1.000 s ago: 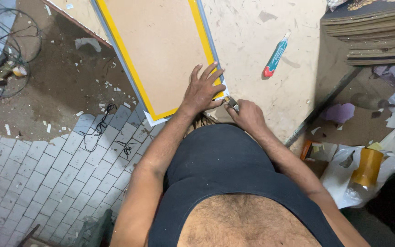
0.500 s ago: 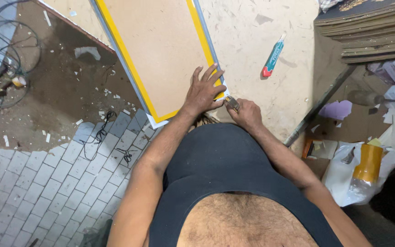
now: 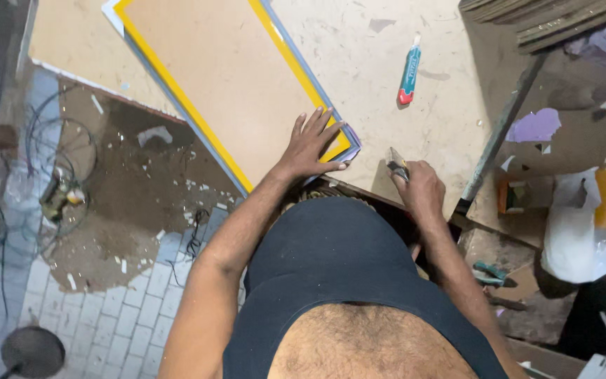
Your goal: The person assembles picture frames by applying yellow tape to the edges of a rectangular board, then attaching white corner pieces using a staple gun. They repeat this process for multiple frames, stacking completed units on the floor.
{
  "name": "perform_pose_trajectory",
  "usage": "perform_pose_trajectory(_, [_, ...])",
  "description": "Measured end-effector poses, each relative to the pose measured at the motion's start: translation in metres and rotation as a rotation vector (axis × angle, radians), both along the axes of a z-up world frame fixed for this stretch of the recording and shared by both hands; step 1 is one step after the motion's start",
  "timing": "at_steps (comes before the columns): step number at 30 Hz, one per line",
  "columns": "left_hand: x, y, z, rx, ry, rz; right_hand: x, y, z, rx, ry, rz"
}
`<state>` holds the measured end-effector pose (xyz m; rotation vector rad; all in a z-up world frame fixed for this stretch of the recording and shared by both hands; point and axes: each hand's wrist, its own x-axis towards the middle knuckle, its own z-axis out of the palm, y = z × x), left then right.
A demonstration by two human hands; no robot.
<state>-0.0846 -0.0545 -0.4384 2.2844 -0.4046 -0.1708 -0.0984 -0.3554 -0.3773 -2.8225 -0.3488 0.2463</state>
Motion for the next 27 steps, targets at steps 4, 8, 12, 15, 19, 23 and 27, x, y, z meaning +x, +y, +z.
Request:
perform_pose_trajectory(4, [-0.002,0.007,0.029,-0.275,0.206,0.012,-0.024,0.024,0.025,0.475,0.157,-0.26])
perform_pose_trajectory(8, [-0.022,0.014,0.057,-0.807,0.602,-0.116,-0.034,0.071,0.056,1.03,0.442,-0.46])
perform_pose_trajectory(12, [-0.043,0.034,0.072,-0.977,0.794,-0.033,-0.041,0.119,0.079,0.915,0.254,-0.364])
perform_pose_trajectory(15, [-0.048,0.054,0.084,-1.269,1.084,0.015,-0.052,0.141,0.102,0.535,-0.258,-0.257])
perform_pose_trajectory(19, [-0.051,0.062,0.104,-1.41,1.126,0.221,-0.086,0.163,0.126,0.653,-0.168,-0.396])
perform_pose_trajectory(23, [-0.05,0.054,0.128,-1.437,0.989,0.306,-0.106,0.183,0.123,1.035,0.093,-0.515])
perform_pose_trajectory(27, [-0.048,0.043,0.146,-1.442,0.719,0.291,-0.103,0.185,0.103,1.225,0.113,-0.639])
